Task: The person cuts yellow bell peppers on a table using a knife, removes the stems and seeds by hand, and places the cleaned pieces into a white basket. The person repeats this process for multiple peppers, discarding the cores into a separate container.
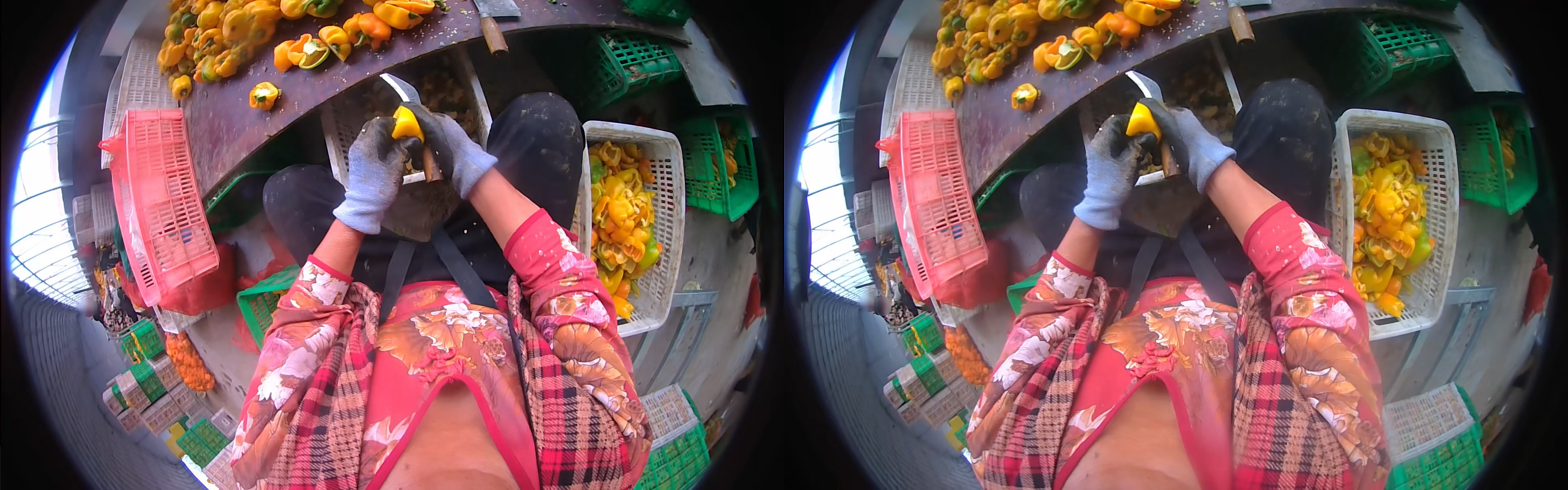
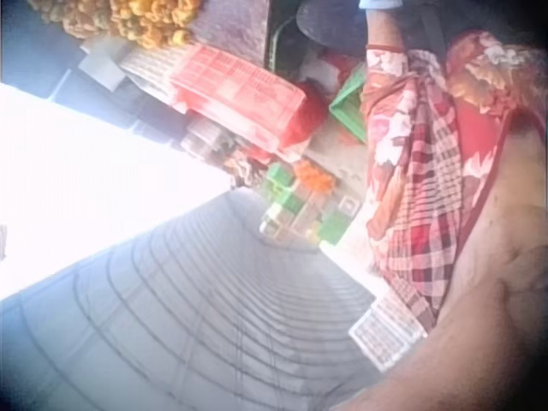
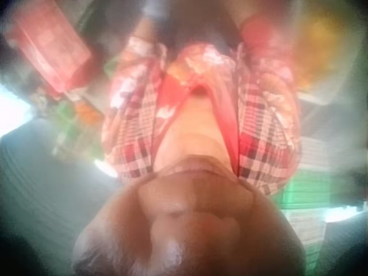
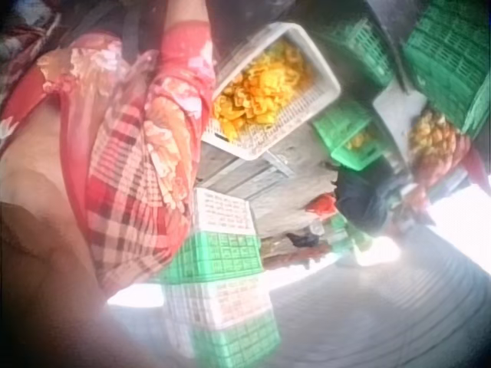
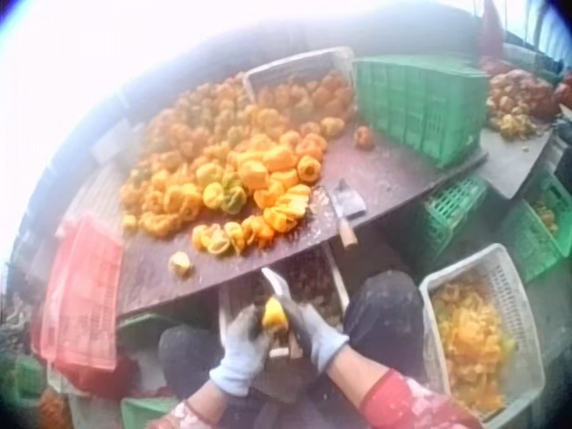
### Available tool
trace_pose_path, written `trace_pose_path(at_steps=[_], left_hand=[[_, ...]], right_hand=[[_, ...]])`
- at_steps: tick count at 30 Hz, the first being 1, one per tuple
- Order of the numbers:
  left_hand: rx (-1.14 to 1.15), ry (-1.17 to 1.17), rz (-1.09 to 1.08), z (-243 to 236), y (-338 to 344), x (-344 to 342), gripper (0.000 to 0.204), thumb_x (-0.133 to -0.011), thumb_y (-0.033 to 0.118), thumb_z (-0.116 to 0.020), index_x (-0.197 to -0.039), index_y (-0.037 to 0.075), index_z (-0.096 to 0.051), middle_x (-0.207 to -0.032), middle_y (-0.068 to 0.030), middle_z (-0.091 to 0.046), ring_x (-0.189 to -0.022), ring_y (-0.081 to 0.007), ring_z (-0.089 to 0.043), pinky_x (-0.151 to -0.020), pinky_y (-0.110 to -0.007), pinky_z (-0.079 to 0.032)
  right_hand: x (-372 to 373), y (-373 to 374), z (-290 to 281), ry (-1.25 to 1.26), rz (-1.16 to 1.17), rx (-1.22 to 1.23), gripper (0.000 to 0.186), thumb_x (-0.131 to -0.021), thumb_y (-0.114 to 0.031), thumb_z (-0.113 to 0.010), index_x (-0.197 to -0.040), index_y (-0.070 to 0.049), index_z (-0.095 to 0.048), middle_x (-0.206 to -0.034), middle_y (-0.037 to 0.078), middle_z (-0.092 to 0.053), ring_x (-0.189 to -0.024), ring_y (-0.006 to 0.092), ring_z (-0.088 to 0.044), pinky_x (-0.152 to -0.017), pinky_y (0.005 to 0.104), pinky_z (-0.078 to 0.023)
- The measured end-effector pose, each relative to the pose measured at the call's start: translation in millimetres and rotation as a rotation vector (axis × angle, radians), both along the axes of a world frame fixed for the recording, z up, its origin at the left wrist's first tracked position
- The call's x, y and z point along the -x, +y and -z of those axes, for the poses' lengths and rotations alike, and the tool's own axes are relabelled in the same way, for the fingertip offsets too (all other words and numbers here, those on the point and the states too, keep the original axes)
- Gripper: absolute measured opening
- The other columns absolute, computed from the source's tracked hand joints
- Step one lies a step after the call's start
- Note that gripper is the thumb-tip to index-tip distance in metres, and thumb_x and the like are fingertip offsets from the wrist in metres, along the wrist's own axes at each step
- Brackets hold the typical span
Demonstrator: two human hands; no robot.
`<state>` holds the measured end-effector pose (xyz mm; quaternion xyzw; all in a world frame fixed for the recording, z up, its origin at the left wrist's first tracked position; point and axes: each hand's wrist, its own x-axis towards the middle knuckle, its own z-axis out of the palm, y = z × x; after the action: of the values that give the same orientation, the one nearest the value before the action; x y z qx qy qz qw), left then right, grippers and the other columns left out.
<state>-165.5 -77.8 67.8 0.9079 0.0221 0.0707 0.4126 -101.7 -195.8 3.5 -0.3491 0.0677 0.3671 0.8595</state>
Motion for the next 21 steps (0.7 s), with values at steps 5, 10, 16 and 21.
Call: trace_pose_path(at_steps=[5, 10, 16, 21], left_hand=[[0.524, 0.045, -0.173, 12.4, -8.7, 8.9, 0.027, -0.081, 0.004, -0.07, -0.105, -0.001, -0.058, -0.095, -0.0076, -0.063, -0.082, -0.0149, -0.061, -0.073, -0.026, -0.05], [0.812, 0.283, -0.142, -5.5, 5.8, 9.4, 0.031, -0.08, 0.003, -0.07, -0.109, -0.001, -0.059, -0.092, -0.0075, -0.064, -0.074, -0.014, -0.062, -0.066, -0.025, -0.051], [0.84, 0.312, -0.326, 15.5, 5.5, 7.4, 0.022, -0.082, 0.008, -0.069, -0.102, 0.002, -0.062, -0.079, -0.0034, -0.064, -0.06, -0.0075, -0.057, -0.049, -0.021, -0.042], [0.453, 0.317, -0.246, 69.5, 24.5, 8.1, 0.038, -0.08, -0.004, -0.064, -0.117, 0.002, -0.058, -0.103, -0.0102, -0.064, -0.092, -0.0173, -0.061, -0.077, -0.026, -0.05]], right_hand=[[1.0, 1.7, -6.2, 0.001, -0.004, 0.127, 0.037, -0.088, -0.034, -0.061, -0.106, -0.002, -0.06, -0.09, 0.005, -0.062, -0.074, 0.0117, -0.059, -0.065, 0.0232, -0.049], [-3.2, 3.4, 3.1, 0.032, 0.039, 0.079, 0.036, -0.086, -0.033, -0.065, -0.102, -0.001, -0.062, -0.088, 0.005, -0.063, -0.07, 0.0114, -0.059, -0.061, 0.0226, -0.048], [-0.3, 2.4, -27.0, -0.235, 0.154, 0.3, 0.04, -0.079, -0.036, -0.073, -0.095, 0.0, -0.065, -0.08, 0.004, -0.063, -0.068, 0.0112, -0.057, -0.059, 0.0236, -0.046], [-1.2, 3.3, -30.6, -0.071, 0.342, 0.245, 0.036, -0.077, -0.033, -0.076, -0.094, -0.003, -0.066, -0.078, 0.003, -0.062, -0.061, 0.0092, -0.054, -0.05, 0.0228, -0.043]])
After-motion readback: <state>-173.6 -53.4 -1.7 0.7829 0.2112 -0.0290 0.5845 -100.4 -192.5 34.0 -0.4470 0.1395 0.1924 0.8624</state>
